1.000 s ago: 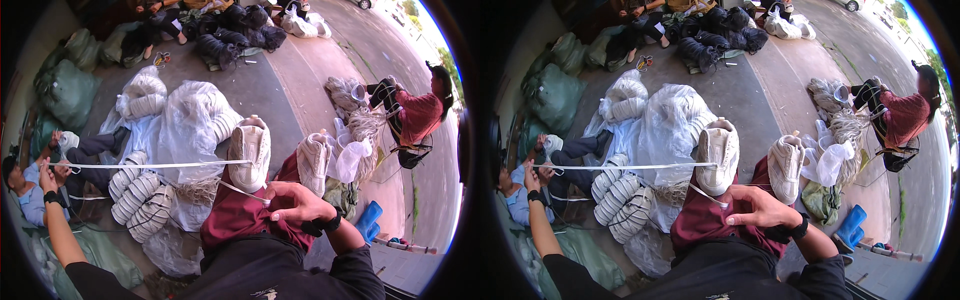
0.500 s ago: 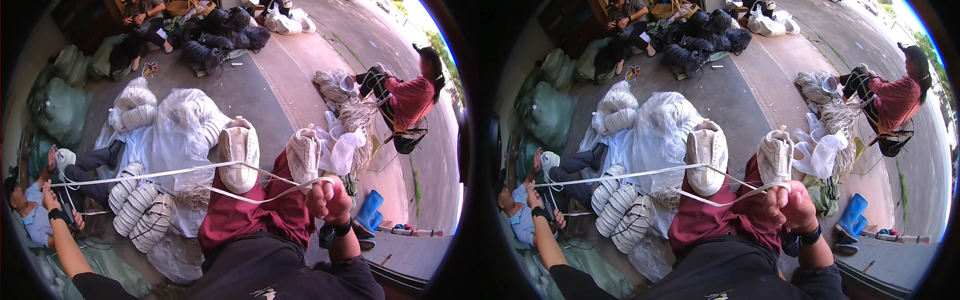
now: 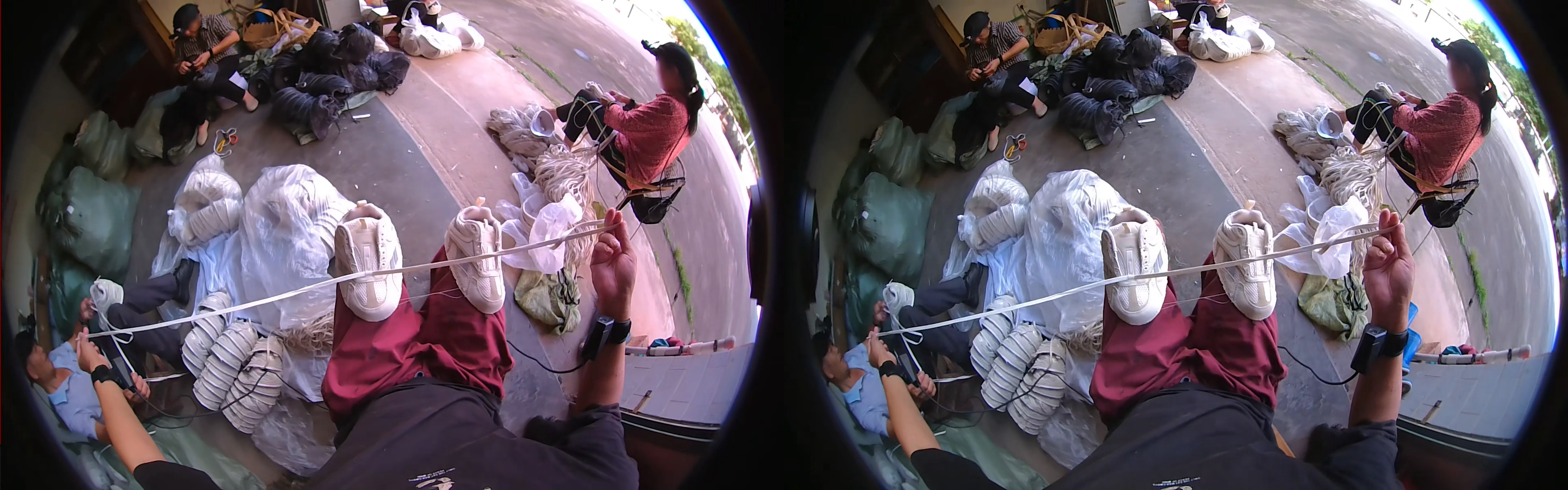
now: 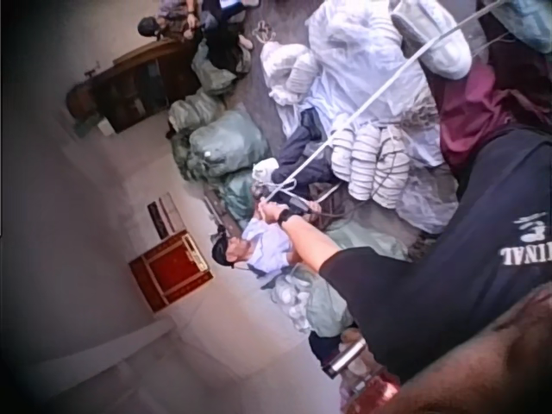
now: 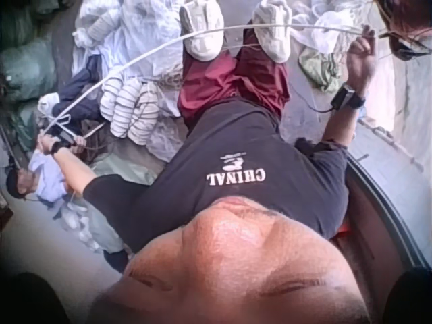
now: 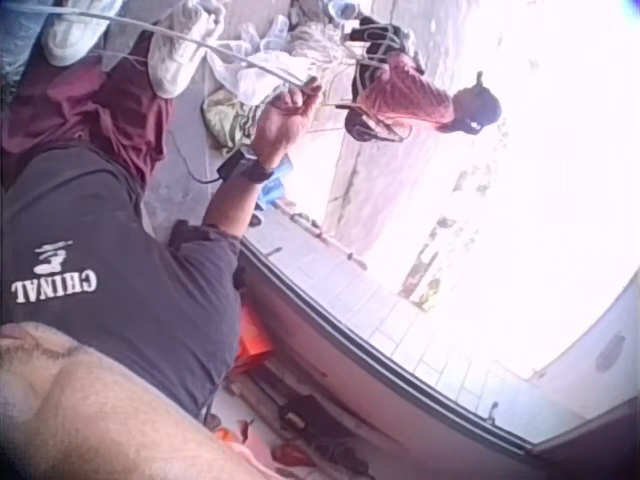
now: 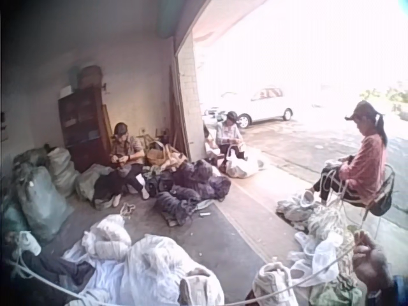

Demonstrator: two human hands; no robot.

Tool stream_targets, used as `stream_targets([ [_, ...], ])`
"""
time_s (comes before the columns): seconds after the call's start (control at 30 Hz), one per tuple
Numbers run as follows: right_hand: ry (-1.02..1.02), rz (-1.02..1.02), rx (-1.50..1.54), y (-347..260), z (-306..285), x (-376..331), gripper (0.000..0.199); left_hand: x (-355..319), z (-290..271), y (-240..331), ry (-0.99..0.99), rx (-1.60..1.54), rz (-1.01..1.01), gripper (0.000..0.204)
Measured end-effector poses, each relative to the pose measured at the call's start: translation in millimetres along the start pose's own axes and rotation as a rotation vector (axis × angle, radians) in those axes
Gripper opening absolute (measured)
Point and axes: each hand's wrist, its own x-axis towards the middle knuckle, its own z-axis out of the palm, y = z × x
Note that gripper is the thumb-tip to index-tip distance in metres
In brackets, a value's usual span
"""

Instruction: Insert white laces into the eyelets of a pair of tan sneakers.

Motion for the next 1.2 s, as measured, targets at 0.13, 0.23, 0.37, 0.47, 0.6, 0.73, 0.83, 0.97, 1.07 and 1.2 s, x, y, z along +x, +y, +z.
stream_targets([
  [0.13, 0.110, -0.007, 0.005, -28.7, -22.5, 10.5, 0.026, -35.6, 56.5, -4.9, -0.016, 0.100, -0.031, 0.028],
  [0.23, 0.145, -0.025, -0.047, -45.3, -46.2, 34.4, 0.027, -40.2, 74.2, -11.2, -0.001, 0.098, 0.060, 0.027],
  [0.37, 0.214, -0.024, -0.077, -70.6, -84.1, 70.9, 0.026, -40.9, 100.4, -12.6, -0.140, 0.043, -0.062, 0.033],
  [0.47, 0.294, -0.032, -0.074, -91.4, -97.0, 92.7, 0.024, -48.6, 123.3, -4.3, -0.251, -0.015, -0.188, 0.039],
  [0.6, 0.377, -0.094, -0.137, -130.5, -117.3, 110.5, 0.019, -91.5, 177.6, 8.0, -0.265, -0.059, -0.298, 0.042],
  [0.73, 0.425, -0.120, -0.155, -177.9, -139.0, 128.9, 0.017, -134.3, 210.5, 21.9, -0.441, -0.089, -0.117, 0.050],
  [0.83, 0.443, -0.131, -0.117, -201.2, -146.0, 147.8, 0.016, -178.8, 268.2, 25.5, -0.694, -0.184, -0.242, 0.039],
  [0.97, 0.362, -0.164, -0.099, -237.0, -155.0, 162.3, 0.013, -288.5, 393.2, -7.2, -0.883, -0.256, -0.193, 0.038],
  [1.07, 0.453, -0.196, -0.190, -258.7, -158.6, 174.1, 0.013, -390.1, 470.8, -21.2, -1.013, -0.308, -0.158, 0.038],
  [1.2, 0.518, -0.165, -0.308, -276.1, -172.6, 186.7, 0.015, -521.6, 544.0, -20.5, -1.158, -0.374, -0.099, 0.037],
])
